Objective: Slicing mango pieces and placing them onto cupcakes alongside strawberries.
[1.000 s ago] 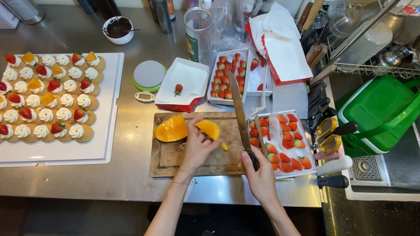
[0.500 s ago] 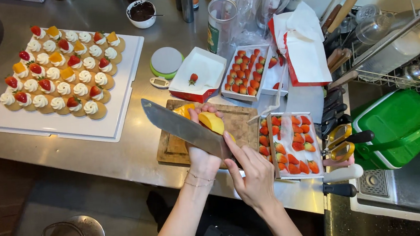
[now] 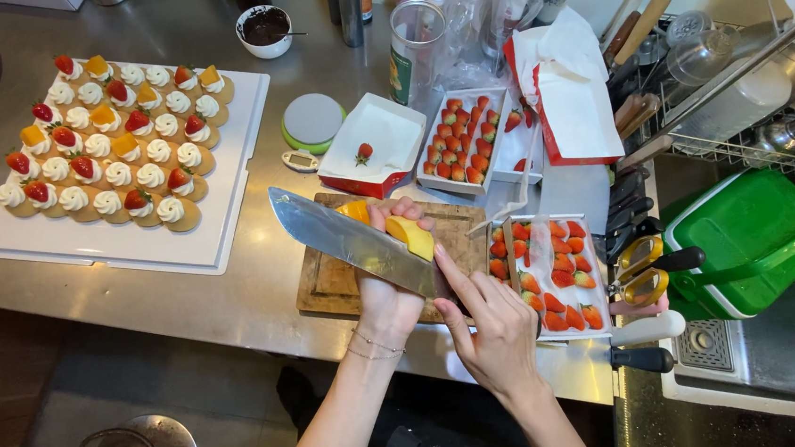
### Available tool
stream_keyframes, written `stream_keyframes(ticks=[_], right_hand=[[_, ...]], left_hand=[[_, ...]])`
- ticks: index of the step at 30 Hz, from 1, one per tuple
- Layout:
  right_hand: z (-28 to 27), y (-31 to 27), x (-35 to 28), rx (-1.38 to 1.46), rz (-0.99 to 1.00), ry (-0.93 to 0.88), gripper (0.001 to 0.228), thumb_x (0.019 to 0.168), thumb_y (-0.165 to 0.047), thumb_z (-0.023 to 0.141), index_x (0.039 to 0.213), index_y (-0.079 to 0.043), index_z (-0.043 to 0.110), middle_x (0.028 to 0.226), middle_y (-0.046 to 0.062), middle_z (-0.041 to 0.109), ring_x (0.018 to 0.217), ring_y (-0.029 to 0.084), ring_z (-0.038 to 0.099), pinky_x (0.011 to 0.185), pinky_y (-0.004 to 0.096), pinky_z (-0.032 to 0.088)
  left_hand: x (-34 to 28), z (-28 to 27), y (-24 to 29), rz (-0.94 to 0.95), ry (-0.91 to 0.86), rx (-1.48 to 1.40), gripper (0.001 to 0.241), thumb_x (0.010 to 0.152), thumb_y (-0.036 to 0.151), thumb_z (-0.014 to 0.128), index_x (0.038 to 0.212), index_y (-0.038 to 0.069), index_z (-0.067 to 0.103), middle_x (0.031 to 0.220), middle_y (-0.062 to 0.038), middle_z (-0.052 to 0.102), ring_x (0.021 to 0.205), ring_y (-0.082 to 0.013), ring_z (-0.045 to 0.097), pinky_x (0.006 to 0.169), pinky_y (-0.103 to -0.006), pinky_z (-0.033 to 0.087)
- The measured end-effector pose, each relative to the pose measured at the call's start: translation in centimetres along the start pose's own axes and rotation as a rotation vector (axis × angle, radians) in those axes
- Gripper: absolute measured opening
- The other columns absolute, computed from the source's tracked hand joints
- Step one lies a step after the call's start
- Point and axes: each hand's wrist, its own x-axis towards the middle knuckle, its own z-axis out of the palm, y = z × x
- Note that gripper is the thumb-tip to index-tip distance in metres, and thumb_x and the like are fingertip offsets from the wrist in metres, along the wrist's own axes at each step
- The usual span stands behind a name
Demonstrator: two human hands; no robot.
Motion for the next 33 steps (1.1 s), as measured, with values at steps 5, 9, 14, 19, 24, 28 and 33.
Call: stream_keyframes(ticks=[5, 9, 14, 19, 24, 28, 33], right_hand=[[-1.3, -0.4, 0.9, 0.07, 0.007, -0.074, 0.048, 0.097, -0.026, 0.062, 0.143, -0.01, 0.061, 0.077, 0.001, 0.058, 0.058, 0.015, 0.048, 0.056, 0.03, 0.043], [-2.0, -0.4, 1.6, 0.17, 0.046, -0.17, 0.049, 0.096, -0.025, 0.062, 0.141, -0.007, 0.062, 0.077, 0.003, 0.063, 0.058, 0.015, 0.05, 0.055, 0.029, 0.044], [-3.0, -0.2, 2.5, 0.275, 0.061, -0.278, 0.05, 0.094, -0.02, 0.064, 0.143, -0.011, 0.061, 0.075, 0.002, 0.06, 0.055, 0.014, 0.046, 0.051, 0.028, 0.041], [-3.2, 0.2, 3.1, 0.224, -0.002, -0.337, 0.051, 0.091, -0.022, 0.068, 0.141, -0.013, 0.063, 0.071, 0.002, 0.051, 0.054, 0.014, 0.043, 0.049, 0.03, 0.038], [-3.5, 0.3, 3.9, 0.221, -0.025, -0.383, 0.051, 0.093, -0.024, 0.066, 0.143, -0.014, 0.061, 0.069, 0.002, 0.052, 0.052, 0.016, 0.044, 0.05, 0.032, 0.04], [-3.6, 0.4, 4.3, 0.22, 0.005, -0.433, 0.051, 0.092, -0.027, 0.065, 0.142, -0.016, 0.062, 0.078, 0.002, 0.065, 0.054, 0.016, 0.051, 0.051, 0.032, 0.044], [-4.6, 0.1, 5.1, 0.289, 0.047, -0.494, 0.052, 0.089, -0.021, 0.067, 0.142, -0.019, 0.063, 0.084, 0.002, 0.07, 0.057, 0.016, 0.055, 0.055, 0.031, 0.047]], left_hand=[[-0.3, 0.6, 0.5, -0.034, -0.009, 0.029, 0.013, 0.106, 0.023, 0.058, 0.102, 0.011, 0.053, 0.101, -0.003, 0.051, 0.095, -0.0153, 0.05, 0.089, -0.027, 0.048], [-0.6, 0.4, 1.1, -0.124, 0.035, 0.038, 0.019, 0.109, 0.027, 0.052, 0.099, 0.012, 0.05, 0.097, -0.001, 0.051, 0.093, -0.0141, 0.05, 0.089, -0.0275, 0.047], [-1.0, 0.4, 2.3, -0.193, 0.06, 0.199, 0.021, 0.108, 0.032, 0.052, 0.099, 0.013, 0.053, 0.095, -0.001, 0.056, 0.105, -0.0207, 0.059, 0.099, -0.0353, 0.051], [-0.8, 1.6, 3.2, -0.307, 0.006, 0.158, 0.06, 0.097, 0.073, 0.04, 0.089, 0.014, 0.051, 0.083, -0.001, 0.054, 0.102, -0.0243, 0.058, 0.102, -0.0401, 0.047], [-1.1, 2.1, 3.5, -0.281, 0.032, 0.203, 0.077, 0.083, 0.09, 0.029, 0.083, 0.015, 0.048, 0.084, -0.006, 0.056, 0.107, -0.0284, 0.059, 0.103, -0.0421, 0.046], [-1.3, 2.2, 3.5, -0.259, -0.006, 0.351, 0.084, 0.081, 0.091, 0.017, 0.082, 0.013, 0.049, 0.101, -0.014, 0.064, 0.124, -0.0288, 0.061, 0.117, -0.0479, 0.042], [-1.9, 3.1, 4.1, -0.292, -0.09, 0.397, 0.088, 0.08, 0.091, 0.01, 0.079, 0.013, 0.05, 0.117, -0.022, 0.067, 0.132, -0.0327, 0.057, 0.121, -0.052, 0.039]])
